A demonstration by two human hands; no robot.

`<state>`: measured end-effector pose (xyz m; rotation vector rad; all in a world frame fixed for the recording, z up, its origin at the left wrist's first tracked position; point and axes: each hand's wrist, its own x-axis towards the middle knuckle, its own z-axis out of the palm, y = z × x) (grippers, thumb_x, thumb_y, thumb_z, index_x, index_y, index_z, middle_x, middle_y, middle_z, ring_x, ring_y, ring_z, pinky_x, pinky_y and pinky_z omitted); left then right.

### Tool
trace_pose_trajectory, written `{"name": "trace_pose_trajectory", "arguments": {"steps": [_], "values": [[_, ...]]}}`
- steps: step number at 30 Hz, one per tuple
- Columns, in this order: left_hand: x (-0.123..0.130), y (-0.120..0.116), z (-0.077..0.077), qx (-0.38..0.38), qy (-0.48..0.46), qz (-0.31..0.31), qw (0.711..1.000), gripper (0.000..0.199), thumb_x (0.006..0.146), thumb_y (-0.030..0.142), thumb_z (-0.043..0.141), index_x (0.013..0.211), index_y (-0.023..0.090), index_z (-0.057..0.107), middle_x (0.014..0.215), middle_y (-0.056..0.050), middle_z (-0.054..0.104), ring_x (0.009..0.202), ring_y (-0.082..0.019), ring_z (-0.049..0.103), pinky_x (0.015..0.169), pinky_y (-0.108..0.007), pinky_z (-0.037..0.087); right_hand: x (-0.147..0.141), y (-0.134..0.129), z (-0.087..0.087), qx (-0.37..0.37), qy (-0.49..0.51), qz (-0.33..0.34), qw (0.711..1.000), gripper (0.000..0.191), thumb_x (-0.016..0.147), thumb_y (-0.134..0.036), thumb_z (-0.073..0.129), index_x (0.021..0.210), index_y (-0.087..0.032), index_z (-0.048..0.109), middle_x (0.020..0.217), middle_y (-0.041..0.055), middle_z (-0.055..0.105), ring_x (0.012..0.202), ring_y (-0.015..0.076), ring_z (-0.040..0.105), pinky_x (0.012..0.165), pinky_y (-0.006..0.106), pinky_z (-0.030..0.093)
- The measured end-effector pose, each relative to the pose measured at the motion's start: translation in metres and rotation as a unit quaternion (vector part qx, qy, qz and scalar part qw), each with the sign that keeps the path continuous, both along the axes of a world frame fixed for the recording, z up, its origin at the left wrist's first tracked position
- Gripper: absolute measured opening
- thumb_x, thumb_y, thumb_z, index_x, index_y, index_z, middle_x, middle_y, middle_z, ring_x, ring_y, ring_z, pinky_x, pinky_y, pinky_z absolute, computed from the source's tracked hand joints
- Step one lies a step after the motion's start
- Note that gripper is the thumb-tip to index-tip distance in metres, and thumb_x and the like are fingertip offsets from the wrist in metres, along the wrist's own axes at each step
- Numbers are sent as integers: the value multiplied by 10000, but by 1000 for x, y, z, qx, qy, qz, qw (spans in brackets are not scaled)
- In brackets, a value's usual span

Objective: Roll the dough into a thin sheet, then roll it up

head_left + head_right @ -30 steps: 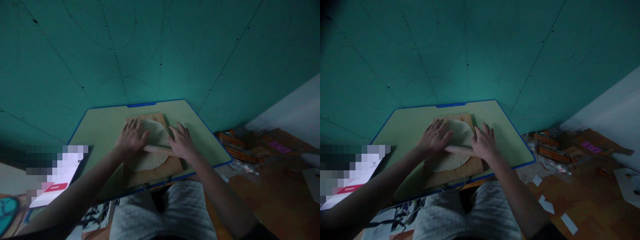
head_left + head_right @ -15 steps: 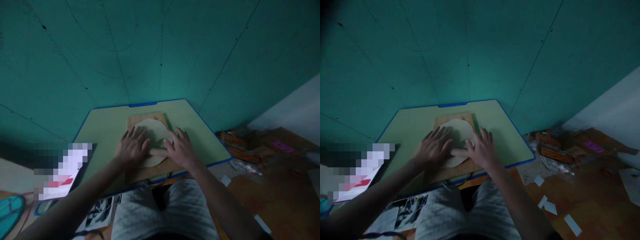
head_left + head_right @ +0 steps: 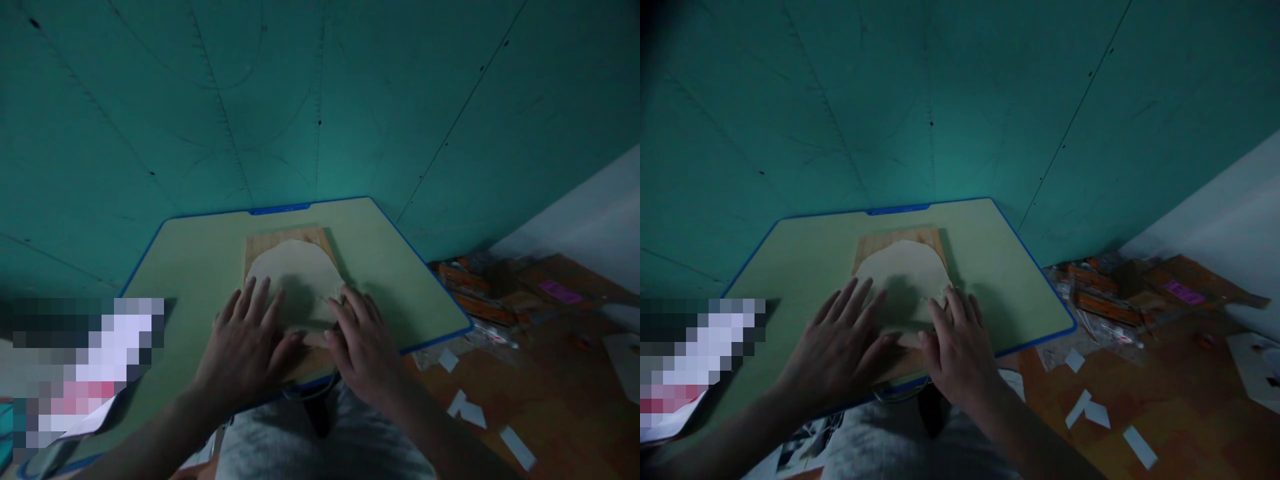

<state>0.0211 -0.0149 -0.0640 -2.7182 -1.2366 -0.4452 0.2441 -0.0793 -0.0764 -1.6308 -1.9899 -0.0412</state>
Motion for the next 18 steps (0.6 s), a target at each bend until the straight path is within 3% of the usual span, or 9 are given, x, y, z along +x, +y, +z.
{"name": "trace_pose_trajectory", "arguments": {"steps": [2,4,7,10,13,18], "values": [[5,7,2,-14,5,5,1000,655,987,603,363,1460,166,479,1557,-190,464,1504,-397,313,1161,-581,352,5,13,2,2,3,-8,1000,409,990,-337,456,1320,-136,592,1436,219,531,1340,340,486,1132,550,403],[20,31,9,-45,19,20,999,615,1009,561,337,1394,138,564,1516,-204,509,1480,-396,361,1175,-550,344,14,44,8,-16,6,-50,999,394,964,-331,496,1272,-125,628,1412,227,543,1332,349,491,1140,540,387],[46,77,20,-84,20,59,994,605,1022,527,336,1418,121,547,1586,-224,408,1462,-379,399,1158,-529,369,27,100,20,-77,-7,-129,989,345,946,-249,516,1227,-115,664,1374,223,570,1317,331,510,1146,509,363],[59,105,24,-86,-2,97,992,592,1028,495,331,1413,93,533,1596,-249,373,1443,-391,422,1127,-548,391,32,133,30,-120,-27,-149,981,355,933,-197,536,1257,-113,654,1400,222,558,1349,317,491,1162,505,334],[55,95,17,-57,-5,79,995,595,1027,496,332,1406,84,532,1541,-239,460,1461,-386,394,1146,-549,367,29,125,27,-108,-9,-136,985,374,924,-159,524,1275,-101,640,1428,229,536,1354,314,492,1148,485,364],[26,19,2,27,11,12,1000,661,1010,591,318,1389,106,560,1532,-235,476,1456,-410,392,1137,-562,371,19,46,5,-46,40,-44,997,379,982,-210,420,1299,-109,601,1424,225,535,1372,303,475,1127,480,417]]}}
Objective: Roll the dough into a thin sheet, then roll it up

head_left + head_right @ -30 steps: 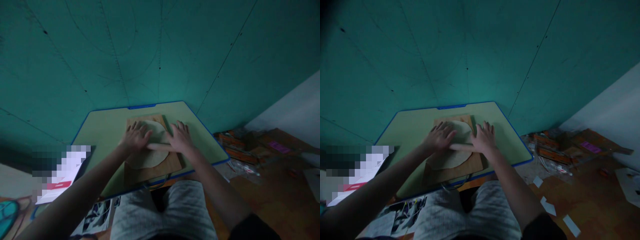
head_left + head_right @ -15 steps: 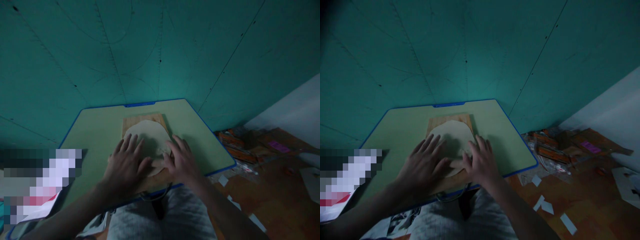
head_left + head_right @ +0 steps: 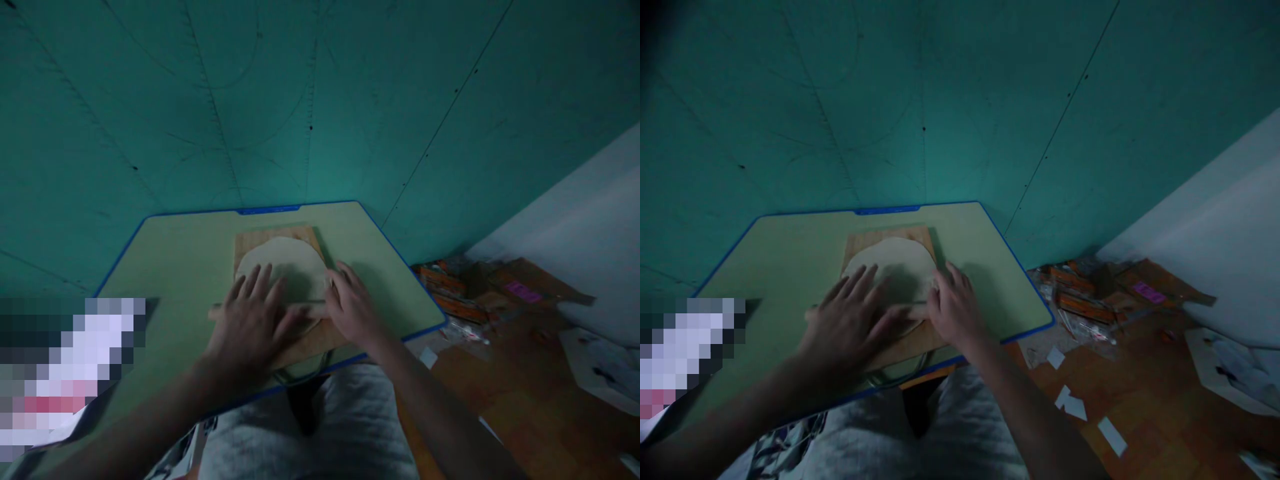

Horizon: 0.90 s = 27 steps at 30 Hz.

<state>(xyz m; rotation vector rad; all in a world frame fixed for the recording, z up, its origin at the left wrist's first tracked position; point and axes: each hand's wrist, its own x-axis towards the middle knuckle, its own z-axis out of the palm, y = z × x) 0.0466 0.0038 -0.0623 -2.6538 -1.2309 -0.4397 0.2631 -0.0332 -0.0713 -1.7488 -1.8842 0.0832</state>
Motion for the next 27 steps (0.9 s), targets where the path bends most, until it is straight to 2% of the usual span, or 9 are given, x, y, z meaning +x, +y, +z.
{"name": "trace_pose_trajectory", "arguments": {"steps": [3,5,11,14,16,19,22,24,27], "values": [[-10,-28,-2,26,7,-51,998,709,976,664,339,1356,123,598,1535,-243,471,1445,-460,384,1095,-613,384,-1,-29,-8,23,6,23,999,391,997,-251,399,1316,-127,587,1414,214,541,1350,312,482,1121,514,421],[-7,-22,-2,11,14,-45,999,730,969,670,363,1382,110,584,1539,-249,465,1449,-463,377,1107,-614,372,2,-20,-7,28,6,13,1000,389,978,-245,424,1304,-120,596,1402,216,550,1337,315,490,1121,508,421],[28,71,8,-91,17,29,995,644,1018,567,351,1380,85,578,1521,-245,489,1460,-396,396,1145,-569,370,15,87,21,-62,-37,-83,994,317,921,-187,520,1201,-134,657,1282,179,622,1221,289,582,1077,452,447],[34,88,13,-110,17,25,993,603,1033,519,334,1343,74,597,1506,-242,506,1470,-368,392,1161,-519,369,16,110,28,-77,-50,-82,992,304,919,-192,544,1197,-147,657,1271,167,624,1211,277,589,1064,437,454],[29,74,10,-96,18,3,995,638,1019,573,345,1363,93,586,1529,-243,478,1470,-390,385,1163,-545,363,15,99,21,-55,-34,-69,996,335,910,-190,543,1229,-146,635,1308,176,603,1252,283,566,1074,451,452],[15,29,-2,-42,9,-40,998,665,986,625,397,1390,124,565,1551,-247,448,1468,-439,366,1137,-618,375,16,55,1,10,24,-22,999,372,934,-211,493,1286,-139,589,1385,204,552,1335,300,508,1104,494,439],[1,-9,-13,9,11,-104,995,502,1002,425,440,1391,127,549,1591,-218,405,1517,-388,291,1175,-562,360,20,13,-15,43,74,24,996,368,992,-256,415,1316,-160,559,1379,190,565,1356,282,496,1124,496,435],[-5,-14,-17,18,24,-117,993,491,970,297,452,1418,108,518,1608,-214,379,1535,-365,254,1187,-526,360,24,5,-17,47,79,32,995,365,1002,-262,397,1317,-172,559,1379,180,570,1354,278,500,1128,497,434],[-4,9,-15,-7,27,-108,994,508,959,297,445,1421,98,514,1558,-217,454,1523,-353,293,1164,-508,398,27,26,-7,48,54,30,997,352,997,-249,407,1284,-153,587,1348,184,589,1332,279,516,1126,477,432]]}}
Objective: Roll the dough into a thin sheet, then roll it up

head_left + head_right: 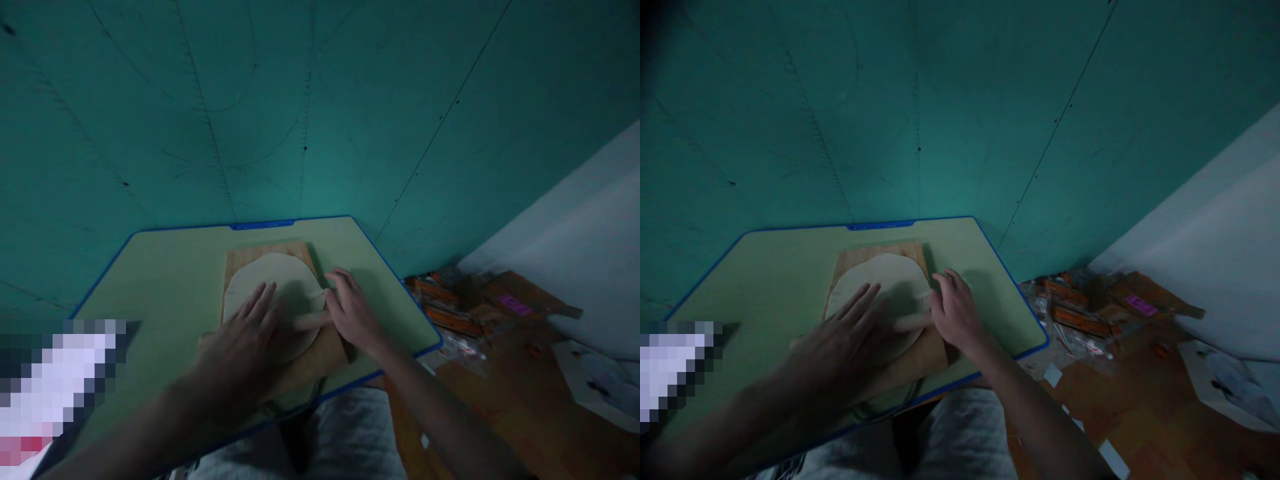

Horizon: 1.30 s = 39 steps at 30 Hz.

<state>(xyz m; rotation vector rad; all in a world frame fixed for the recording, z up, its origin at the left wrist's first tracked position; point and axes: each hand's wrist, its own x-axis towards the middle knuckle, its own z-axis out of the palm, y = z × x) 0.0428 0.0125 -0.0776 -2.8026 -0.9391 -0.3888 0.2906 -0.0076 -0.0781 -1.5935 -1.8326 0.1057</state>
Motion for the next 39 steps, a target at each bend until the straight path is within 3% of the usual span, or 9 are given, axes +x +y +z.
{"name": "trace_pose_trajectory", "arguments": {"steps": [4,7,14,17,21,26,29,33,39], "values": [[15,49,11,-8,-28,59,998,484,1028,400,343,1319,110,600,1461,-222,560,1432,-360,452,1125,-546,426,-3,58,24,-36,-91,-33,995,298,991,-232,447,1199,-151,645,1295,161,623,1254,266,559,1086,422,442],[24,74,22,6,-40,114,993,501,1032,428,325,1244,104,642,1391,-223,612,1369,-363,516,1102,-550,440,-9,95,37,-88,-154,-63,982,268,1010,-250,447,1144,-180,669,1235,127,652,1155,236,604,1012,376,467],[28,90,38,-12,-32,184,982,475,1021,395,300,1086,126,686,1193,-193,674,1124,-345,639,905,-490,541,-18,139,41,-120,-166,-70,976,235,974,-236,501,1095,-177,694,1214,142,665,1101,253,624,959,391,477],[29,90,36,-32,-16,162,986,473,1031,370,279,1067,125,682,1122,-184,678,1111,-338,631,897,-478,536,-17,140,38,-127,-157,-65,977,249,980,-238,483,1109,-179,688,1235,151,654,1127,262,615,979,414,469],[26,82,26,-27,24,76,996,454,1049,345,266,1087,151,675,1103,-166,672,1149,-343,595,924,-497,517,-14,129,30,-154,-135,-80,976,260,974,-227,488,1161,-174,661,1239,170,643,1133,278,620,962,437,487],[18,53,13,-19,1,39,999,390,1037,336,331,1240,208,639,1281,-176,634,1362,-384,468,1092,-606,379,-10,107,20,-169,-103,-78,977,275,962,-192,511,1203,-190,643,1262,150,639,1167,261,614,986,418,486],[21,31,11,-24,-13,53,998,425,1020,428,373,1306,222,610,1390,-183,597,1448,-414,382,1133,-653,306,-6,87,15,-157,-81,-70,982,334,980,-178,483,1291,-164,605,1314,158,626,1244,240,577,1042,399,456],[30,13,13,-33,-4,99,994,601,1007,584,334,1211,111,643,1450,-270,539,1414,-439,439,1096,-619,388,-2,61,10,-124,-52,-53,990,339,983,-174,482,1302,-150,593,1331,150,631,1272,218,564,1081,372,429],[23,24,13,-51,1,60,997,443,1025,455,398,1237,158,650,1483,-231,530,1420,-408,454,1083,-606,431,-2,66,24,-56,1,-58,997,257,960,-186,509,1173,-147,647,1196,151,674,1159,230,635,1031,378,474]]}}
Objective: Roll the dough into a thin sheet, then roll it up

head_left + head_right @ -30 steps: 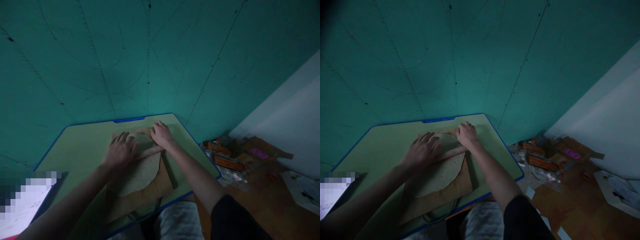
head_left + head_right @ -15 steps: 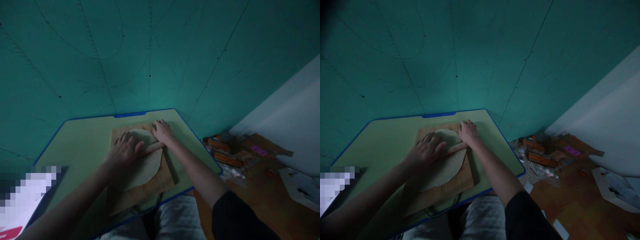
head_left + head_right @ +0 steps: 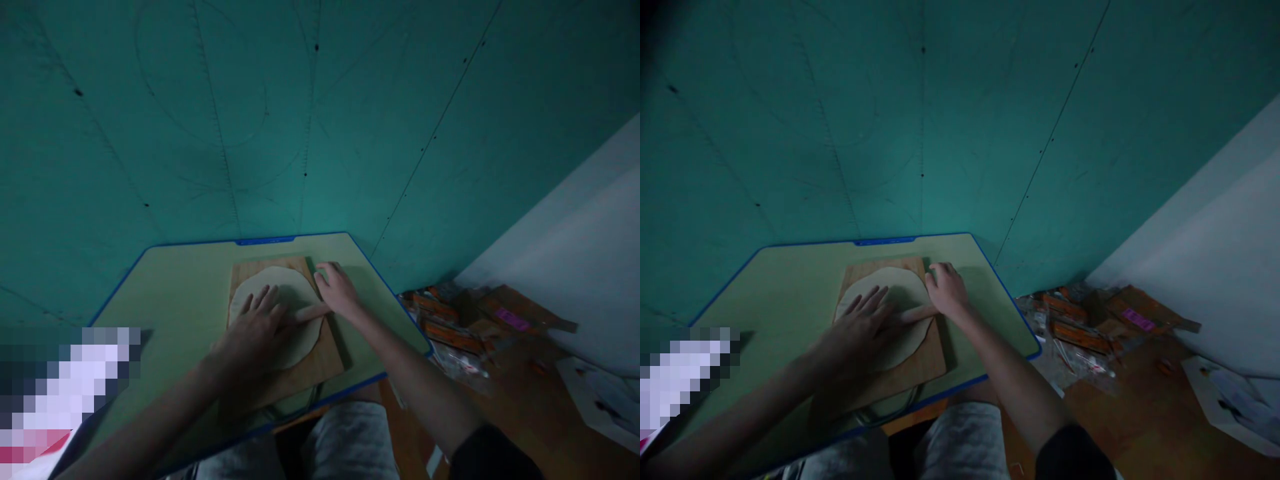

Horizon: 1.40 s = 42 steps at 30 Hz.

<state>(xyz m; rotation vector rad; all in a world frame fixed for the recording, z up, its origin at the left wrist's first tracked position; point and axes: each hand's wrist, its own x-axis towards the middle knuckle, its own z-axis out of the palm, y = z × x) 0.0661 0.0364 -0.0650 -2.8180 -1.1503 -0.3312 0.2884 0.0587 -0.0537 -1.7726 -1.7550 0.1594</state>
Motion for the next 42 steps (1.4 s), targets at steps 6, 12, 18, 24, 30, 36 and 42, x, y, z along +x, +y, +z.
{"name": "trace_pose_trajectory", "arguments": {"steps": [6,12,18,24,30,36,42], "values": [[-3,20,4,-42,-32,27,998,377,1045,340,384,1232,162,659,1353,-171,648,1351,-314,547,1116,-509,448,8,-28,13,98,49,23,994,242,927,-153,452,1013,-217,670,1026,91,698,1017,212,667,917,367,543],[2,15,3,3,-20,19,1000,399,1041,303,361,1327,158,599,1427,-186,591,1376,-366,503,1093,-590,431,6,-104,-13,57,-35,174,982,351,927,-147,457,1187,-199,687,1320,122,678,1243,241,618,1048,438,522],[-1,13,0,13,-24,10,1000,406,1048,296,325,1324,135,576,1390,-207,599,1336,-352,537,1081,-552,459,-3,-124,-18,-25,-66,245,967,518,955,-210,477,1456,-81,504,1539,193,496,1475,273,401,1200,494,394],[-7,20,-9,1,-42,-5,999,376,1045,312,338,1288,160,582,1410,-187,586,1348,-324,528,1095,-532,453,-6,-129,-25,-26,-68,233,970,602,935,-240,538,1515,-114,437,1589,188,428,1504,283,350,1212,508,377],[-10,23,-4,-20,-12,-8,1000,392,1032,284,331,1286,139,592,1407,-202,590,1324,-348,547,1073,-558,467,-5,-135,-15,-43,-73,233,969,552,965,-313,561,1475,-117,488,1563,189,463,1476,297,392,1204,483,389],[9,17,-10,12,-3,-50,999,501,946,134,381,1430,125,512,1380,-175,614,1401,-322,490,1174,-516,380,15,-61,19,45,-8,154,987,370,1033,-306,439,1358,-195,577,1468,145,557,1384,233,501,1156,454,419],[25,39,-3,-5,24,-80,996,417,1025,266,368,1364,136,573,1318,-156,645,1336,-310,544,1137,-493,420,-11,42,23,-62,-100,71,991,304,1057,-264,380,1182,-199,649,1287,106,661,1266,195,571,1077,361,443]]}}
